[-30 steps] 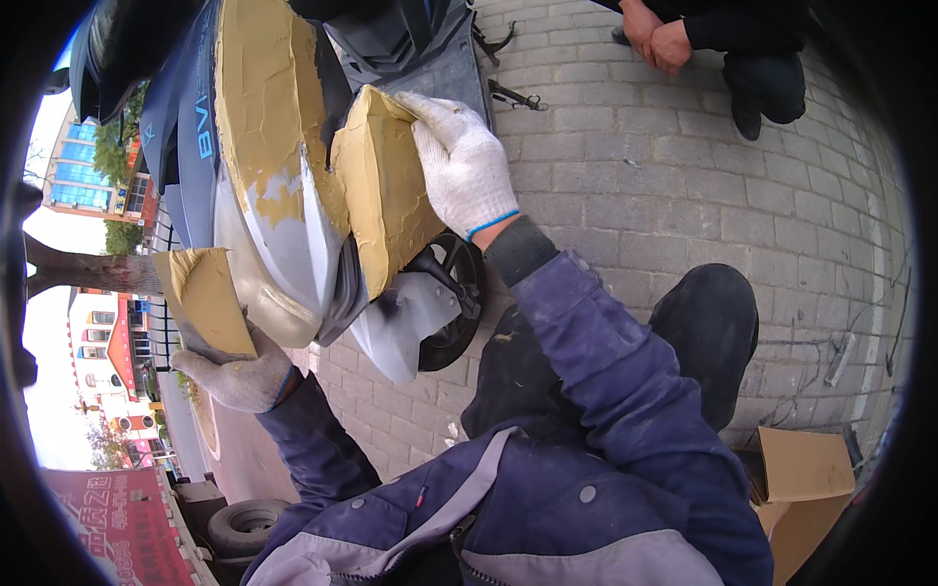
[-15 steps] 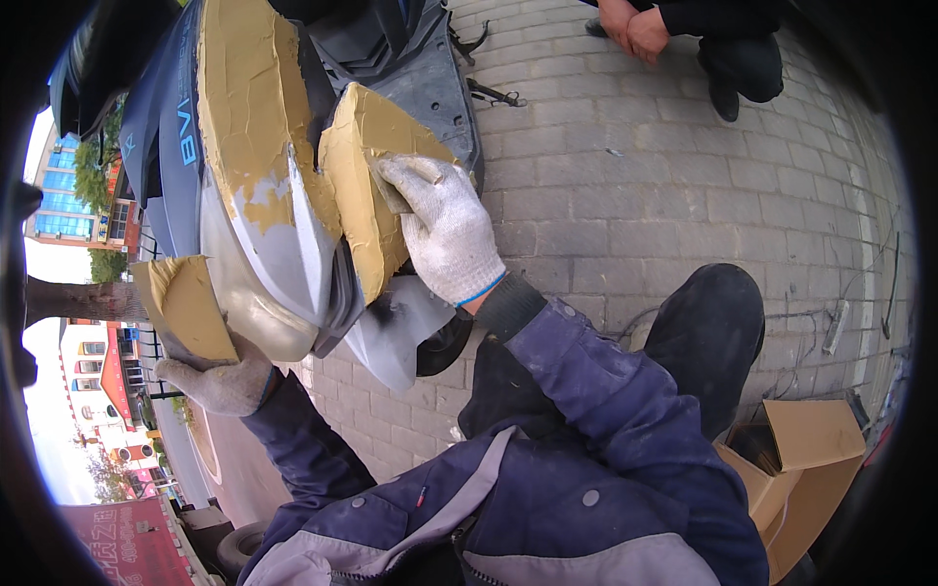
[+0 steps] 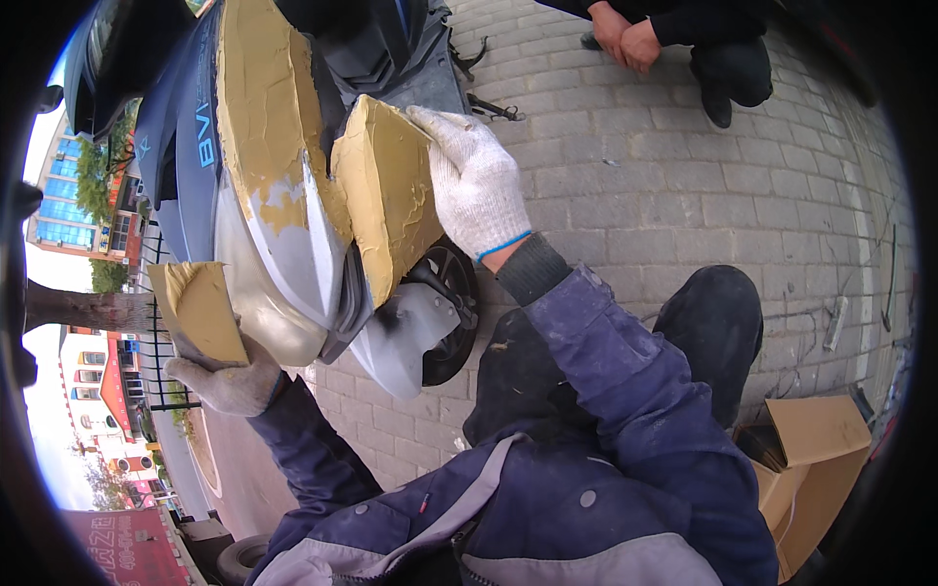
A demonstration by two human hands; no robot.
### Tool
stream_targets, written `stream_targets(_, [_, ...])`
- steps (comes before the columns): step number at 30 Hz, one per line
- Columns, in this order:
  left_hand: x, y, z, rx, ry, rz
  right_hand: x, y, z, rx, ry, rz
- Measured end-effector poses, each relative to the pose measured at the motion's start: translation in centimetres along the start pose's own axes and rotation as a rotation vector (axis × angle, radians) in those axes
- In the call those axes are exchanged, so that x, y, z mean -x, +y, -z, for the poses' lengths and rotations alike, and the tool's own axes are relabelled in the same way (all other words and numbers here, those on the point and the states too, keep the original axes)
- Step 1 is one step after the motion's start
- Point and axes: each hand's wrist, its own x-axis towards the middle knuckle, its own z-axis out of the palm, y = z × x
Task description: The person applies yellow body filler to the front fairing of a scooter using a spreader, smoothing the material over the surface. Another person crouches nearby and occasionally points at the work area.
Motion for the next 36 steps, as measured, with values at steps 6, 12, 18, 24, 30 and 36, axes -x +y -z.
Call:
stream_targets(6, [0.1, 0.0, -0.3, 0.321, 0.101, 0.159, -1.1, 0.3, -3.1, 0.066, 0.015, 0.034])
stream_targets(12, [0.3, -0.1, -0.5, -0.067, 0.031, -0.006, 1.5, -0.7, -3.3, 0.08, 0.003, 0.065])
stream_targets(18, [0.1, 0.0, -0.9, 0.2, 0.138, 0.133, 1.2, -0.6, -0.4, 0.001, -0.035, -0.022])
stream_targets(24, [0.0, 0.5, -0.9, 0.111, 0.128, 0.155, -1.4, 0.7, -3.3, 0.087, -0.007, 0.045])
stream_targets(30, [-0.4, 0.9, -1.2, 0.568, 0.177, 0.372, 2.2, -0.9, -1.9, 0.032, -0.072, 0.044])
stream_targets(36, [-0.5, 0.7, -0.9, 0.37, 0.132, 0.258, -0.3, 0.4, -1.0, -0.011, -0.04, -0.006])
